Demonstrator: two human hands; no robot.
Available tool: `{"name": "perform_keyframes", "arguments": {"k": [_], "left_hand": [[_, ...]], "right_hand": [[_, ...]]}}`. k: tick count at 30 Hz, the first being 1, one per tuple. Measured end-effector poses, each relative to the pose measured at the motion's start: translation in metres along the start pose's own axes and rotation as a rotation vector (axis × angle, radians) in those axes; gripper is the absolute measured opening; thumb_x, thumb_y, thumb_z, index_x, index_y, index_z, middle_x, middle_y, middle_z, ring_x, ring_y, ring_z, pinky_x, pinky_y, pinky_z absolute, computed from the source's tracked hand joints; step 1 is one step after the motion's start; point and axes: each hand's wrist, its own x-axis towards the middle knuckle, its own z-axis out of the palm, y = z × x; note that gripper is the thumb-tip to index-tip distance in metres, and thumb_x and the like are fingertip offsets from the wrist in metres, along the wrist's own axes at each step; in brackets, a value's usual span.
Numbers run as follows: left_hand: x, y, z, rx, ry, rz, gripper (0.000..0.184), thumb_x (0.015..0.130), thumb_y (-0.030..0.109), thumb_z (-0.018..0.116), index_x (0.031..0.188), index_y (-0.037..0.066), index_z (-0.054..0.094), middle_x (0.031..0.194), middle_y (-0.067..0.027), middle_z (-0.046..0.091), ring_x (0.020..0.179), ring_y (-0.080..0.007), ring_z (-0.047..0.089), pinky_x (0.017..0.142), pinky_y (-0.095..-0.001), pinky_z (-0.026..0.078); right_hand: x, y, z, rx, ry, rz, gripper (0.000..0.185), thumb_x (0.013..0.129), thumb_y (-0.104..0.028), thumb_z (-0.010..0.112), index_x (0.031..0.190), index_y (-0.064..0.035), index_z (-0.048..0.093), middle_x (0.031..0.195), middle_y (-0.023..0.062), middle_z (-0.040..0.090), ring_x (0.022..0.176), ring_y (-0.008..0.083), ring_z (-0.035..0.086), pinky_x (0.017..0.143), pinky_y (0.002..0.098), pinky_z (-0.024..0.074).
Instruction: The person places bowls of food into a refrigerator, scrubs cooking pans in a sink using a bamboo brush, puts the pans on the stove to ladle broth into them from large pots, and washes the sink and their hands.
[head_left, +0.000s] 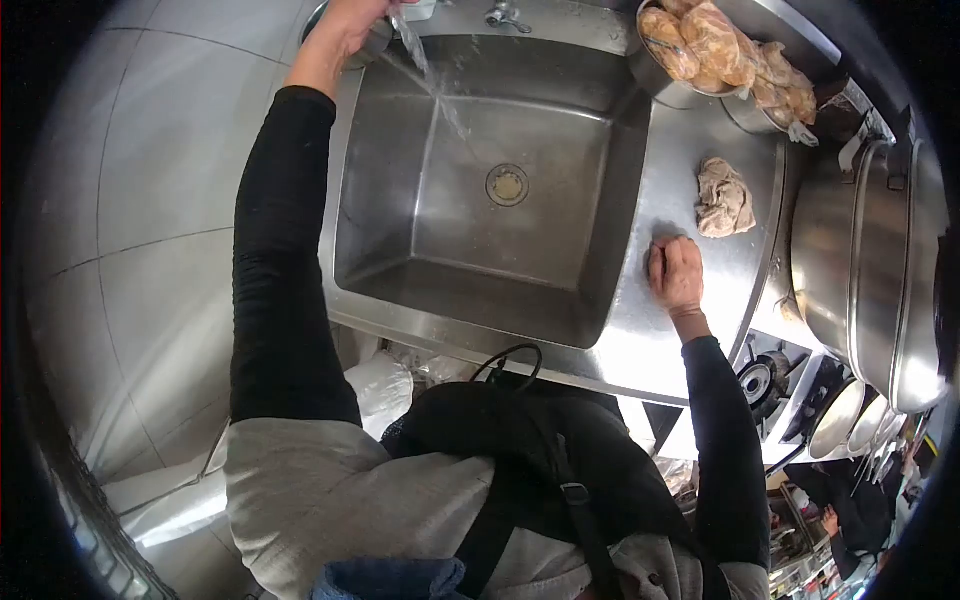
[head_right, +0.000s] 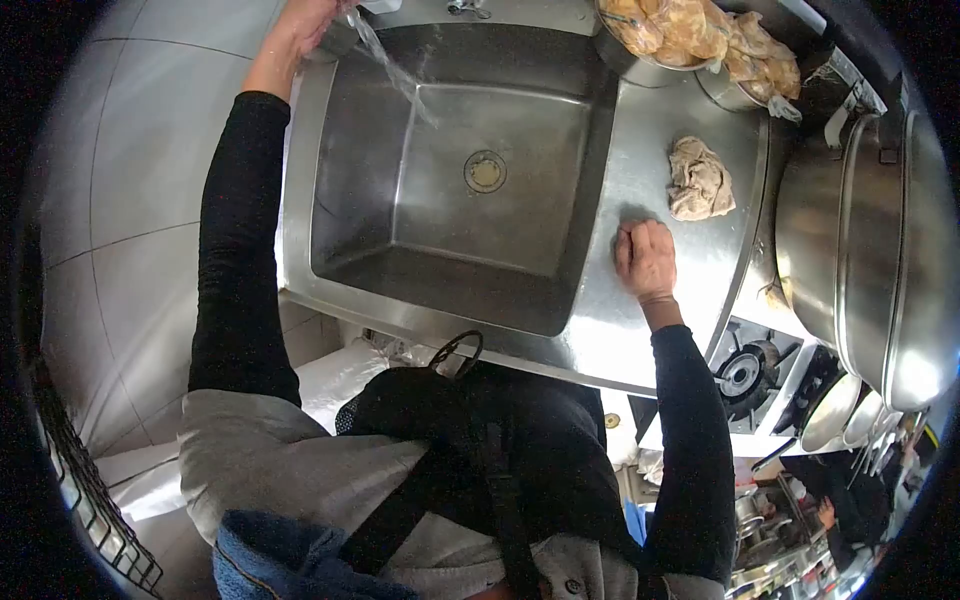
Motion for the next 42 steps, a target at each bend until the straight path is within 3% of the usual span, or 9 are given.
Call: {"name": "perform_keyframes", "arguments": {"k": [2,6,9,13,17,19,22,28,42], "left_hand": [[0.011,-0.012,-0.011,0.114,0.062,0.005,0.03,0.094,0.03,0.069,0.103,0.002,0.068,0.085,-0.0007,0.065,0.079,-0.0119,0.06,0.069,-0.0273,0.046],[0.028,-0.044,-0.003,-0.26,0.101,-0.043,0.031,0.093,0.027,0.069,0.107,0.0,0.067,0.092,-0.006,0.069,0.095,-0.016,0.067,0.085,-0.0313,0.053],[0.037,-0.035,-0.004,-0.056,0.197,-0.007,0.031,0.092,0.027,0.07,0.106,-0.001,0.067,0.087,-0.0058,0.068,0.085,-0.0153,0.066,0.076,-0.0303,0.053],[0.02,0.001,-0.009,0.599,0.283,0.242,0.025,0.088,0.024,0.073,0.093,0.0,0.069,0.083,-0.0031,0.066,0.071,-0.0121,0.058,0.064,-0.029,0.047],[-0.008,0.035,0.009,0.131,-0.09,-0.098,0.032,0.094,0.03,0.066,0.098,-0.002,0.072,0.088,-0.0054,0.07,0.076,-0.0141,0.062,0.067,-0.0299,0.048],[-0.025,0.06,0.07,-0.055,-0.124,-0.165,0.037,0.098,0.035,0.062,0.105,0.0,0.071,0.093,-0.0055,0.071,0.082,-0.0151,0.064,0.069,-0.0295,0.049],[0.011,0.031,0.116,-0.371,-0.256,-0.004,0.036,0.099,0.038,0.06,0.105,0.004,0.069,0.092,-0.0051,0.071,0.08,-0.0119,0.063,0.068,-0.0253,0.048],[0.046,0.033,0.152,-0.409,-0.12,-0.09,0.029,0.099,0.032,0.06,0.1,0.005,0.069,0.091,-0.0051,0.071,0.077,-0.0113,0.064,0.065,-0.0223,0.045],[0.046,0.034,0.158,-0.45,-0.146,-0.059,0.028,0.099,0.034,0.058,0.106,0.009,0.068,0.101,-0.0014,0.071,0.087,-0.0117,0.065,0.072,-0.0254,0.047]], "right_hand": [[0.0,0.001,0.0,-0.005,0.006,-0.001,0.005,0.088,-0.009,0.061,0.091,-0.0059,0.059,0.084,0.0129,0.054,0.081,0.0341,0.054,0.075,0.044,0.0441],[0.001,0.001,-0.001,-0.006,-0.014,0.006,0.005,0.088,-0.009,0.061,0.091,-0.0062,0.059,0.084,0.0127,0.054,0.081,0.034,0.054,0.075,0.0444,0.0439],[0.003,-0.004,-0.002,-0.005,-0.011,0.009,0.005,0.087,-0.009,0.061,0.091,-0.0062,0.058,0.084,0.0127,0.054,0.081,0.034,0.054,0.075,0.0445,0.0439],[0.006,-0.006,-0.004,-0.016,-0.013,0.006,0.006,0.087,-0.009,0.061,0.092,-0.0063,0.058,0.084,0.0127,0.054,0.081,0.034,0.054,0.075,0.0442,0.044],[0.006,-0.006,-0.003,-0.021,0.011,0.001,0.007,0.086,-0.01,0.061,0.091,-0.0061,0.057,0.083,0.013,0.054,0.08,0.0344,0.054,0.075,0.0443,0.0442],[0.004,-0.004,-0.004,-0.027,0.014,-0.004,0.009,0.086,-0.01,0.062,0.091,-0.0055,0.057,0.083,0.0133,0.055,0.08,0.0348,0.054,0.075,0.0444,0.0442],[0.004,-0.003,-0.003,-0.015,0.012,-0.008,0.009,0.084,-0.009,0.062,0.091,-0.0057,0.057,0.083,0.0135,0.055,0.08,0.0346,0.054,0.074,0.0443,0.0442],[0.004,-0.002,-0.003,-0.01,0.021,-0.004,0.009,0.085,-0.011,0.062,0.091,-0.0061,0.057,0.083,0.0133,0.055,0.08,0.0345,0.054,0.074,0.0439,0.0443],[0.003,-0.004,-0.002,-0.038,0.013,0.007,0.008,0.085,-0.01,0.062,0.089,-0.0057,0.057,0.083,0.0136,0.055,0.081,0.0345,0.055,0.075,0.0434,0.0451]]}}
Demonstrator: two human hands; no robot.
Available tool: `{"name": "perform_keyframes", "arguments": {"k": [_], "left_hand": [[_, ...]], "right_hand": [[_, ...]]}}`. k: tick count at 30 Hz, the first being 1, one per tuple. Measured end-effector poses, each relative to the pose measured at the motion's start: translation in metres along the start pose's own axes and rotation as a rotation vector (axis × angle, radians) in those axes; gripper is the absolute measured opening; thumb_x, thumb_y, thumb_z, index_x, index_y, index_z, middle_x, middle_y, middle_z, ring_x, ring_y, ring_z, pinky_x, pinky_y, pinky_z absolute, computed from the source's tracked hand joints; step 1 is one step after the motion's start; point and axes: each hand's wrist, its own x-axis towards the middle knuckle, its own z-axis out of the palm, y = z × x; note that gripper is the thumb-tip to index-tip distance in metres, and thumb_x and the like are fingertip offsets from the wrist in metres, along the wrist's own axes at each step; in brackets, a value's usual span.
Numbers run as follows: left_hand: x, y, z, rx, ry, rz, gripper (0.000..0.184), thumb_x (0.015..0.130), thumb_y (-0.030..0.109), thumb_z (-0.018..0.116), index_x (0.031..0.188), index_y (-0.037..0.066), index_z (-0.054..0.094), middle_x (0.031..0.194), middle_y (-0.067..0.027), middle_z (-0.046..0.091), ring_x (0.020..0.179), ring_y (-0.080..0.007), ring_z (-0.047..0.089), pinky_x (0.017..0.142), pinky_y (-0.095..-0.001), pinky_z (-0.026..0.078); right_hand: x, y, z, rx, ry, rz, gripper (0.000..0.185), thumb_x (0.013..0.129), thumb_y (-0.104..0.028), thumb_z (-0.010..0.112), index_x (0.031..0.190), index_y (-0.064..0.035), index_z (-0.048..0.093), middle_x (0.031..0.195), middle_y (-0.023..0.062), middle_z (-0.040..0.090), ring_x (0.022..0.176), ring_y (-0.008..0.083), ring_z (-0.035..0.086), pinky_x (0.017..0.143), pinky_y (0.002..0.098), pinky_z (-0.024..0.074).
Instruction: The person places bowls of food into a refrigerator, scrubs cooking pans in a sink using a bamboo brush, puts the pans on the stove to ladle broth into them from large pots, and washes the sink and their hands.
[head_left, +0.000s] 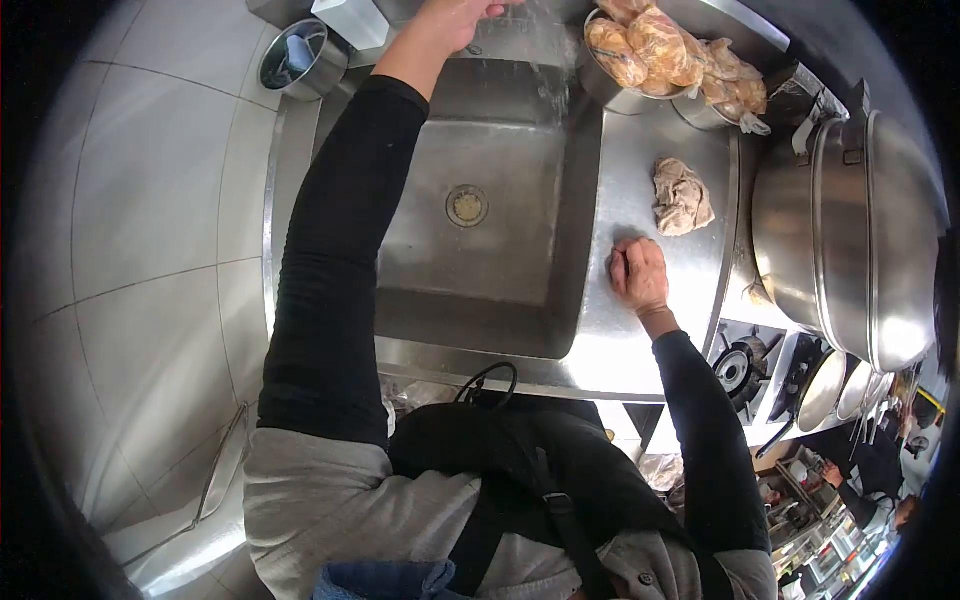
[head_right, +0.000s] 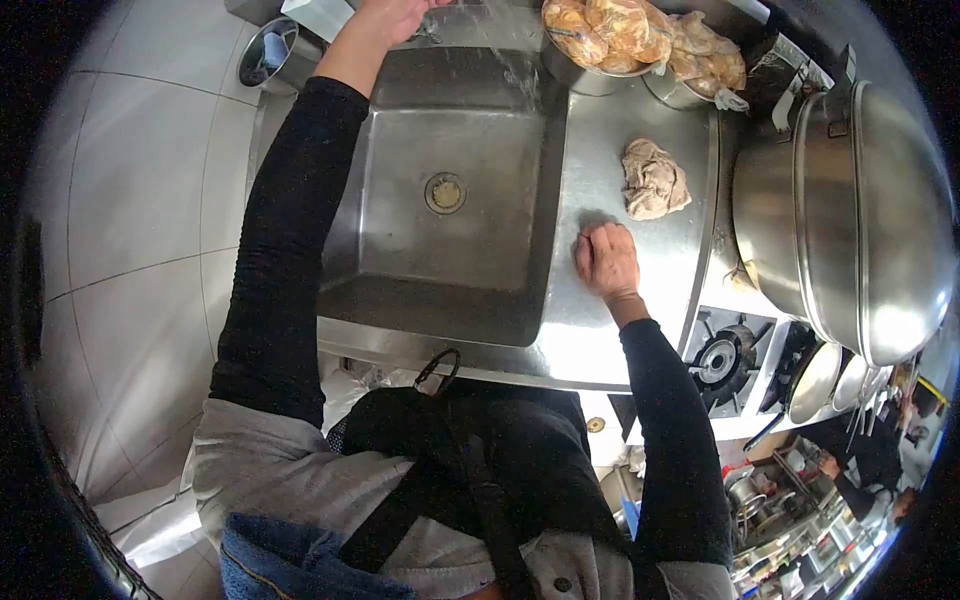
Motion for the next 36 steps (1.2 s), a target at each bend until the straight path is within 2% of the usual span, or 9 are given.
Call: {"name": "perform_keyframes", "arguments": {"k": [4,7,10,12,18,22,25,31,36], "left_hand": [[-0.023,0.002,0.006,-0.342,-0.105,0.011,0.03,0.094,0.037,0.064,0.097,0.008,0.071,0.092,-0.005,0.073,0.079,-0.0183,0.066,0.07,-0.0333,0.049],[-0.049,-0.006,-0.094,-0.318,-0.282,0.114,0.026,0.097,0.021,0.063,0.114,0.001,0.063,0.114,-0.0149,0.068,0.102,-0.0252,0.068,0.097,-0.0372,0.051],[-0.074,0.0,-0.152,-0.191,0.33,0.05,0.03,0.095,0.022,0.067,0.116,0.002,0.063,0.109,-0.009,0.068,0.107,-0.0208,0.065,0.094,-0.0347,0.05],[-0.077,-0.002,-0.153,-0.252,0.395,0.102,0.034,0.094,0.023,0.068,0.12,0.003,0.062,0.113,-0.0074,0.068,0.109,-0.0191,0.063,0.096,-0.0343,0.047],[-0.088,0.037,-0.091,0.54,0.061,0.173,0.039,0.096,0.039,0.062,0.112,0.006,0.073,0.117,-0.0049,0.071,0.105,-0.0126,0.061,0.098,-0.0291,0.04],[-0.024,0.004,0.002,0.334,0.035,0.168,0.043,0.092,0.041,0.068,0.116,0.004,0.071,0.112,-0.0047,0.072,0.106,-0.0136,0.061,0.095,-0.0262,0.042],[0.02,0.002,0.048,0.38,0.348,0.174,0.042,0.087,0.038,0.074,0.109,0.002,0.073,0.103,-0.0044,0.073,0.1,-0.0104,0.06,0.089,-0.0284,0.045],[0.041,0.002,0.055,0.677,0.541,0.372,0.042,0.082,0.043,0.072,0.076,0.001,0.07,0.069,-0.0179,0.065,0.066,-0.0334,0.063,0.065,-0.0436,0.045],[0.061,-0.018,0.037,0.309,0.352,0.322,0.034,0.084,0.035,0.073,0.096,0.002,0.072,0.089,-0.0151,0.069,0.085,-0.0278,0.065,0.078,-0.0375,0.049]], "right_hand": [[-0.001,0.001,0.001,0.0,0.013,-0.009,0.009,0.085,-0.011,0.063,0.089,-0.0057,0.057,0.083,0.0138,0.055,0.081,0.0349,0.055,0.075,0.0441,0.0447],[0.0,-0.002,-0.004,0.026,0.022,0.012,0.009,0.085,-0.011,0.063,0.09,-0.006,0.057,0.083,0.0139,0.055,0.081,0.0355,0.055,0.075,0.045,0.0442],[0.002,-0.001,-0.002,0.025,0.024,0.01,0.01,0.085,-0.012,0.063,0.089,-0.0061,0.056,0.084,0.0138,0.055,0.081,0.0353,0.054,0.075,0.045,0.0435],[-0.003,0.001,0.001,0.018,0.003,0.014,0.01,0.085,-0.013,0.063,0.089,-0.0062,0.056,0.084,0.0137,0.055,0.081,0.0351,0.054,0.075,0.0451,0.0432],[0.002,0.0,-0.001,-0.002,-0.008,0.016,0.011,0.085,-0.013,0.063,0.09,-0.0062,0.055,0.084,0.0139,0.054,0.082,0.0352,0.054,0.075,0.0456,0.0435],[0.001,-0.003,-0.001,-0.012,-0.032,0.031,0.011,0.085,-0.013,0.063,0.091,-0.0068,0.056,0.084,0.0139,0.054,0.083,0.0354,0.054,0.076,0.0455,0.0441],[-0.001,-0.003,-0.003,-0.02,-0.015,0.033,0.012,0.084,-0.013,0.064,0.09,-0.007,0.056,0.084,0.0137,0.055,0.083,0.0353,0.055,0.076,0.0449,0.0448],[0.0,-0.001,-0.005,0.021,0.014,0.033,0.011,0.084,-0.013,0.064,0.09,-0.0071,0.057,0.082,0.0136,0.055,0.08,0.0351,0.055,0.076,0.0445,0.0451],[0.0,-0.003,-0.006,0.009,0.003,0.046,0.012,0.085,-0.015,0.064,0.088,-0.0064,0.057,0.081,0.0139,0.054,0.08,0.0348,0.055,0.075,0.0446,0.045]]}}
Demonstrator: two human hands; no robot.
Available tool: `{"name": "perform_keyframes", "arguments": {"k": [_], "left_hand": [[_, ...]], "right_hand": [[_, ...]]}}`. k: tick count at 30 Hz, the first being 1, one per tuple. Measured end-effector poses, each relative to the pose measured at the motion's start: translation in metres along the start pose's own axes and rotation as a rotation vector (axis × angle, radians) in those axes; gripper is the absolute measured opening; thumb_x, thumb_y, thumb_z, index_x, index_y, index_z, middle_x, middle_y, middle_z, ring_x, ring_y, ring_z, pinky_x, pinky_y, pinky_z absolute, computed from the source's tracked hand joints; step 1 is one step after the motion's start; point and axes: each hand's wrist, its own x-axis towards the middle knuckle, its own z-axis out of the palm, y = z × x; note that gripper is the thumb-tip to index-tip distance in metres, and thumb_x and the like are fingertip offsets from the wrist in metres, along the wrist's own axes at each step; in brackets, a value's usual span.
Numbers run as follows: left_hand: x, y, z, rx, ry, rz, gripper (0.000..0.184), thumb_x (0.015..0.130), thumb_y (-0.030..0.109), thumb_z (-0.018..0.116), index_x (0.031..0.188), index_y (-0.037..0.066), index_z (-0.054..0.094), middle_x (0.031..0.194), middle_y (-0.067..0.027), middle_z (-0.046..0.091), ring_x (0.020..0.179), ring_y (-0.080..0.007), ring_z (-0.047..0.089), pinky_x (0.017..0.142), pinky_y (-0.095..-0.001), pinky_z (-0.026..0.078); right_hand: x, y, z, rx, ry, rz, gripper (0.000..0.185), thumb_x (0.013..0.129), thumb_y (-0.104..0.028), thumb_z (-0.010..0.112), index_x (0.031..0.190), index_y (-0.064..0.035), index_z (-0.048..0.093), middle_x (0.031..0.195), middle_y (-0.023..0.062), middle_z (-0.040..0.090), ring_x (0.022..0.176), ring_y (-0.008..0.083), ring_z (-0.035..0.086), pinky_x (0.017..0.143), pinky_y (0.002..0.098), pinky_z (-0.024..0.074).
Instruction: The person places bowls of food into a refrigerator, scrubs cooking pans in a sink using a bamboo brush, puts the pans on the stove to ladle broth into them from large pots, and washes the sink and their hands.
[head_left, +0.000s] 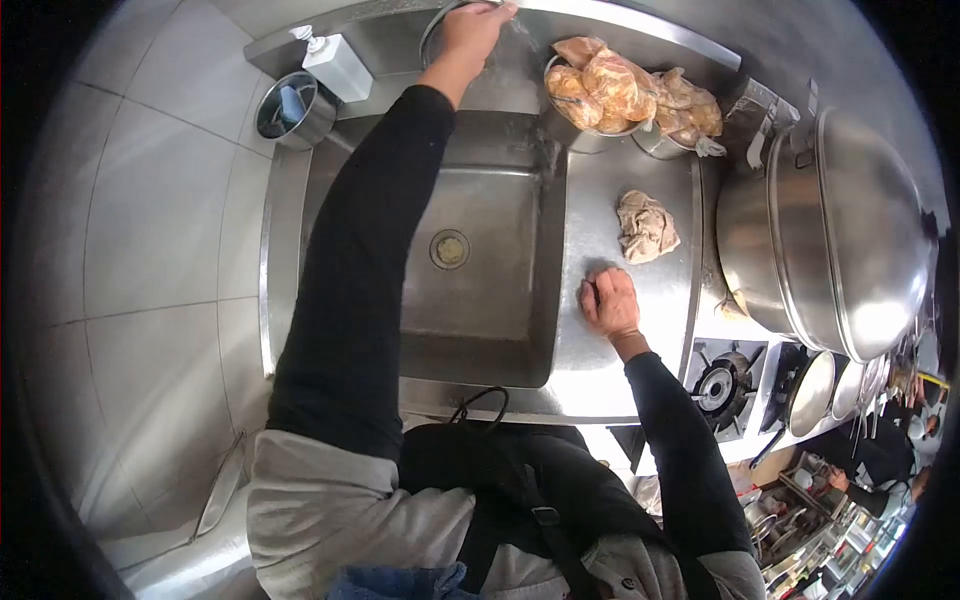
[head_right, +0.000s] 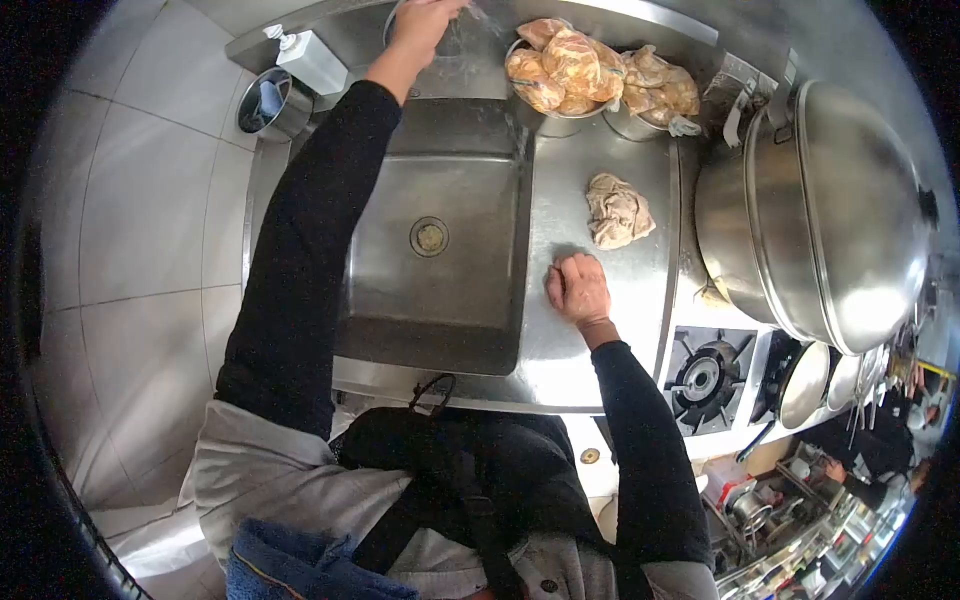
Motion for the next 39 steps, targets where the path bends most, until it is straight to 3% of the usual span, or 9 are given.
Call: {"name": "perform_keyframes", "arguments": {"k": [5,11,14,16,19,22,28,33,39], "left_hand": [[-0.062,0.018,-0.127,-0.29,-0.553,-0.207,0.04,0.095,0.027,0.063,0.123,-0.002,0.063,0.119,-0.0104,0.068,0.122,-0.0189,0.059,0.106,-0.0322,0.042],[-0.001,0.025,-0.266,0.784,-0.224,0.138,0.033,0.086,0.038,0.071,0.078,0.006,0.068,0.067,0.0,0.057,0.065,-0.0094,0.049,0.064,-0.029,0.041],[0.038,0.039,-0.243,1.006,-0.028,0.367,0.035,0.083,0.043,0.07,0.082,0.008,0.073,0.064,-0.0032,0.062,0.061,-0.0101,0.055,0.06,-0.0311,0.044],[0.077,0.02,-0.243,0.997,-0.052,0.535,0.031,0.081,0.031,0.076,0.089,0.001,0.075,0.077,-0.0171,0.071,0.073,-0.0324,0.068,0.071,-0.0404,0.053],[0.098,0.025,-0.236,1.034,-0.078,0.304,0.028,0.079,0.027,0.076,0.088,0.0,0.074,0.075,-0.0156,0.071,0.07,-0.0274,0.068,0.069,-0.0399,0.054],[0.086,0.052,-0.233,0.81,-0.14,0.006,0.025,0.079,0.024,0.075,0.085,0.0,0.074,0.072,-0.0139,0.071,0.066,-0.0237,0.068,0.066,-0.0374,0.053],[0.077,0.055,-0.252,0.959,-0.376,0.367,0.026,0.086,0.025,0.071,0.087,-0.001,0.075,0.065,-0.0082,0.068,0.06,-0.0209,0.066,0.06,-0.0349,0.052],[-0.013,0.079,-0.222,0.524,-0.652,-0.404,0.04,0.09,0.044,0.072,0.101,0.006,0.074,0.073,0.0037,0.064,0.061,-0.0036,0.055,0.055,-0.0191,0.042],[-0.053,0.047,-0.047,-0.288,-0.206,-0.413,0.033,0.097,0.038,0.065,0.106,0.008,0.072,0.071,0.0066,0.059,0.06,-0.0031,0.051,0.054,-0.0186,0.04]], "right_hand": [[0.001,0.001,-0.001,0.006,0.008,0.02,0.012,0.085,-0.016,0.063,0.088,-0.006,0.056,0.081,0.0139,0.054,0.08,0.0347,0.055,0.075,0.0447,0.0447],[0.003,0.001,0.003,0.006,0.037,-0.005,0.013,0.083,-0.015,0.063,0.088,-0.0069,0.056,0.081,0.0132,0.054,0.08,0.0347,0.054,0.075,0.0448,0.0442],[-0.002,0.005,0.006,-0.008,0.005,0.009,0.013,0.083,-0.016,0.063,0.09,-0.0077,0.056,0.084,0.0129,0.054,0.081,0.0348,0.054,0.076,0.0449,0.044],[-0.002,0.003,0.007,-0.017,0.014,0.007,0.013,0.083,-0.016,0.063,0.09,-0.0077,0.056,0.084,0.013,0.054,0.082,0.0347,0.054,0.076,0.0449,0.0439],[0.0,-0.001,0.004,-0.025,0.012,0.012,0.013,0.084,-0.016,0.063,0.09,-0.0074,0.056,0.085,0.0131,0.054,0.083,0.0347,0.054,0.077,0.0448,0.0436],[0.001,-0.001,0.004,-0.014,-0.006,0.028,0.013,0.084,-0.016,0.063,0.09,-0.0068,0.055,0.085,0.0133,0.054,0.083,0.0348,0.054,0.077,0.0449,0.0433],[0.001,-0.001,0.003,-0.007,-0.002,0.016,0.013,0.083,-0.015,0.063,0.088,-0.0064,0.054,0.084,0.0142,0.053,0.084,0.0354,0.054,0.077,0.0451,0.0433],[-0.002,0.004,0.008,-0.037,0.059,-0.02,0.015,0.083,-0.017,0.062,0.086,-0.0054,0.053,0.083,0.016,0.053,0.083,0.0375,0.054,0.078,0.0473,0.0444],[-0.004,0.024,0.002,0.249,0.02,0.039,0.013,0.083,-0.015,0.067,0.088,-0.0068,0.059,0.086,0.016,0.059,0.089,0.0371,0.057,0.081,0.0487,0.0463]]}}
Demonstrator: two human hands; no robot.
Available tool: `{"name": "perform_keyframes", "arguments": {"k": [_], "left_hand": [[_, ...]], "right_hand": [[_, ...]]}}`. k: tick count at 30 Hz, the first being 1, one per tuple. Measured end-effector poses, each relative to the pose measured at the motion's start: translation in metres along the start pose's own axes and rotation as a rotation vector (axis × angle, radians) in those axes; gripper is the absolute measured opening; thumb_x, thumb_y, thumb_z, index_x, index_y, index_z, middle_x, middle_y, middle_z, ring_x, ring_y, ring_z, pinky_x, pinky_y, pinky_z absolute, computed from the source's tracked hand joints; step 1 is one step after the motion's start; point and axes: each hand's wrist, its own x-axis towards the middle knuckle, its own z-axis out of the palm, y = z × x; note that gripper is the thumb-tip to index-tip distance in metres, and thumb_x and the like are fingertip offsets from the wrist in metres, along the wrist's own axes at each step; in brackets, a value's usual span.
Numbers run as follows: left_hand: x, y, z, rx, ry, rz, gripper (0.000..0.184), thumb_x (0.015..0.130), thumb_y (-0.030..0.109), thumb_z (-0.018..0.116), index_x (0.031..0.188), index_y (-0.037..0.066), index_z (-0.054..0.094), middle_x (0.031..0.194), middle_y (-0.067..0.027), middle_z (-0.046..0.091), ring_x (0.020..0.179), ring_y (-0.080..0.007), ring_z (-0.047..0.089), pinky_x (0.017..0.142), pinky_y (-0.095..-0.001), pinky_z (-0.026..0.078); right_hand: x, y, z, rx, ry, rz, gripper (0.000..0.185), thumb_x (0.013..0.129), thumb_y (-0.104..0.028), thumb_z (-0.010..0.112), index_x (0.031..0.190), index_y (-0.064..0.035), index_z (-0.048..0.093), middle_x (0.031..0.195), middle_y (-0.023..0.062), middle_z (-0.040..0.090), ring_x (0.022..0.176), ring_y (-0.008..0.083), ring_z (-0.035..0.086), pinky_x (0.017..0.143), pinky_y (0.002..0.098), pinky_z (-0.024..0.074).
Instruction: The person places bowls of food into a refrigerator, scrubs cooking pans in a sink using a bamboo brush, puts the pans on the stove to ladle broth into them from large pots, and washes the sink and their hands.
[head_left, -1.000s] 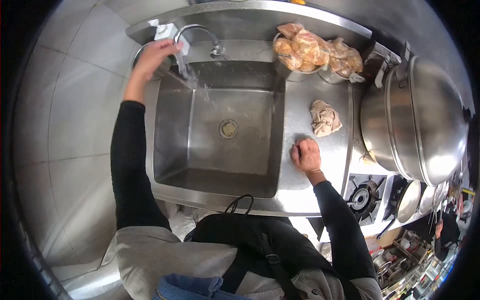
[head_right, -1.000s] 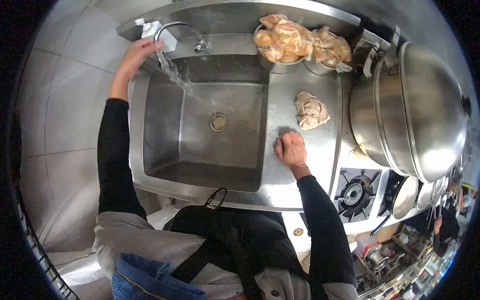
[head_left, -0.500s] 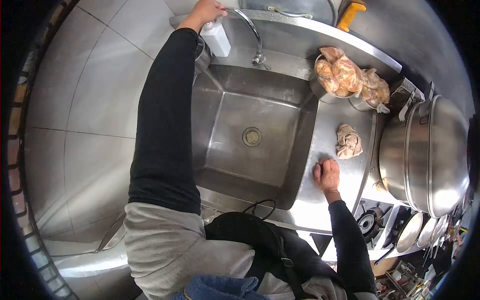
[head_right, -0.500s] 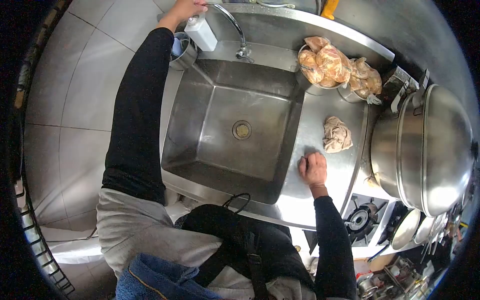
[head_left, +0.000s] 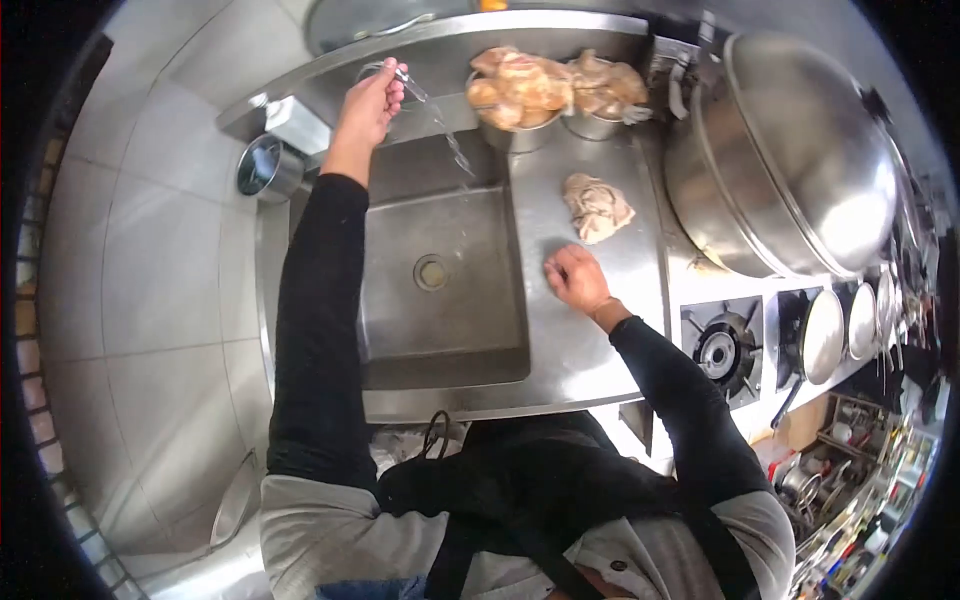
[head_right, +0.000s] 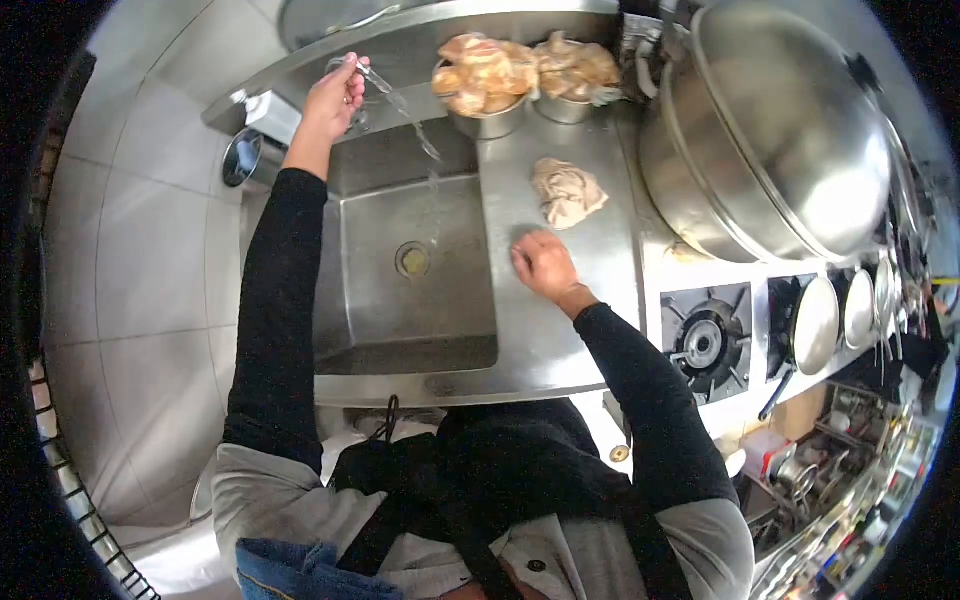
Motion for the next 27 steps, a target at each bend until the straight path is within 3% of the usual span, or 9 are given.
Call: {"name": "perform_keyframes", "arguments": {"k": [2,6,9,13,17,18,22,25,27], "left_hand": [[0.014,-0.005,0.033,-0.015,0.182,0.019,0.033,0.099,0.039,0.062,0.108,0.009,0.071,0.071,0.0084,0.056,0.06,-0.0026,0.049,0.054,-0.0187,0.039],[0.012,-0.025,0.02,0.042,0.204,0.098,0.037,0.097,0.039,0.064,0.117,0.008,0.067,0.072,0.0072,0.059,0.062,-0.0016,0.049,0.057,-0.0172,0.039],[-0.034,-0.031,-0.017,-0.119,0.325,0.147,0.037,0.091,0.033,0.069,0.12,0.01,0.066,0.098,-0.0023,0.068,0.072,-0.0082,0.055,0.066,-0.0225,0.046],[-0.057,-0.024,-0.152,0.153,0.288,0.184,0.036,0.092,0.046,0.069,0.107,0.013,0.068,0.077,0.0091,0.05,0.067,-0.0056,0.045,0.062,-0.0208,0.039],[-0.062,-0.015,-0.149,0.124,0.531,0.202,0.024,0.095,0.037,0.067,0.089,0.014,0.065,0.073,0.0062,0.056,0.064,-0.0047,0.05,0.058,-0.0189,0.038],[-0.066,-0.022,-0.141,0.031,0.576,0.224,0.023,0.095,0.036,0.066,0.089,0.014,0.065,0.073,0.0055,0.057,0.065,-0.0055,0.052,0.059,-0.0191,0.04],[-0.032,-0.103,-0.172,-0.32,0.434,-0.124,0.018,0.097,0.029,0.061,0.092,0.012,0.064,0.079,0.0021,0.062,0.072,-0.0092,0.06,0.067,-0.0209,0.048],[-0.018,-0.132,-0.159,-0.076,0.601,-0.366,0.021,0.098,0.026,0.058,0.111,0.009,0.063,0.103,-0.0059,0.068,0.089,-0.0154,0.064,0.078,-0.0267,0.053],[-0.006,-0.131,-0.161,-0.275,0.361,-0.223,0.053,0.099,0.026,0.054,0.144,0.001,0.041,0.147,-0.0159,0.045,0.132,-0.0292,0.047,0.11,-0.0402,0.041]], "right_hand": [[0.028,-0.001,-0.033,-0.171,0.179,-0.201,0.016,0.079,-0.015,0.07,0.09,-0.0082,0.061,0.086,0.016,0.059,0.088,0.0367,0.057,0.079,0.0488,0.0465],[0.055,0.01,-0.076,-0.467,0.237,0.091,0.032,0.074,-0.017,0.074,0.105,-0.0105,0.068,0.098,0.0188,0.062,0.1,0.0376,0.06,0.085,0.0466,0.0489],[0.054,0.054,-0.08,-0.235,0.102,0.232,0.042,0.074,-0.016,0.072,0.116,-0.0121,0.067,0.106,0.0212,0.063,0.104,0.039,0.061,0.09,0.0443,0.0497],[-0.011,-0.004,-0.136,-0.001,0.255,0.268,0.046,0.08,-0.014,0.067,0.125,-0.0082,0.062,0.11,0.0225,0.064,0.11,0.041,0.059,0.093,0.0458,0.0502],[-0.141,-0.055,-0.141,-0.318,0.213,0.385,0.097,0.078,-0.039,0.08,0.153,-0.007,0.028,0.146,0.0402,0.029,0.131,0.0536,0.042,0.104,0.0534,0.0421],[-0.163,-0.058,-0.129,-0.281,0.174,0.38,0.1,0.081,-0.049,0.075,0.156,-0.008,0.022,0.148,0.0436,0.02,0.138,0.0588,0.027,0.109,0.0604,0.0331],[-0.14,-0.031,-0.074,-0.495,0.163,0.354,0.086,0.091,-0.054,0.059,0.154,-0.0058,0.028,0.15,0.0434,0.02,0.139,0.0584,0.025,0.113,0.0643,0.0203],[-0.04,0.025,-0.061,-0.623,0.302,0.259,0.072,0.094,-0.039,0.053,0.149,0.0025,0.034,0.152,0.0413,0.02,0.141,0.0567,0.024,0.116,0.0609,0.0199],[0.035,0.072,-0.054,-0.831,0.367,0.268,0.068,0.095,-0.036,0.05,0.146,0.006,0.035,0.152,0.0389,0.023,0.143,0.0527,0.023,0.118,0.0591,0.0183]]}}
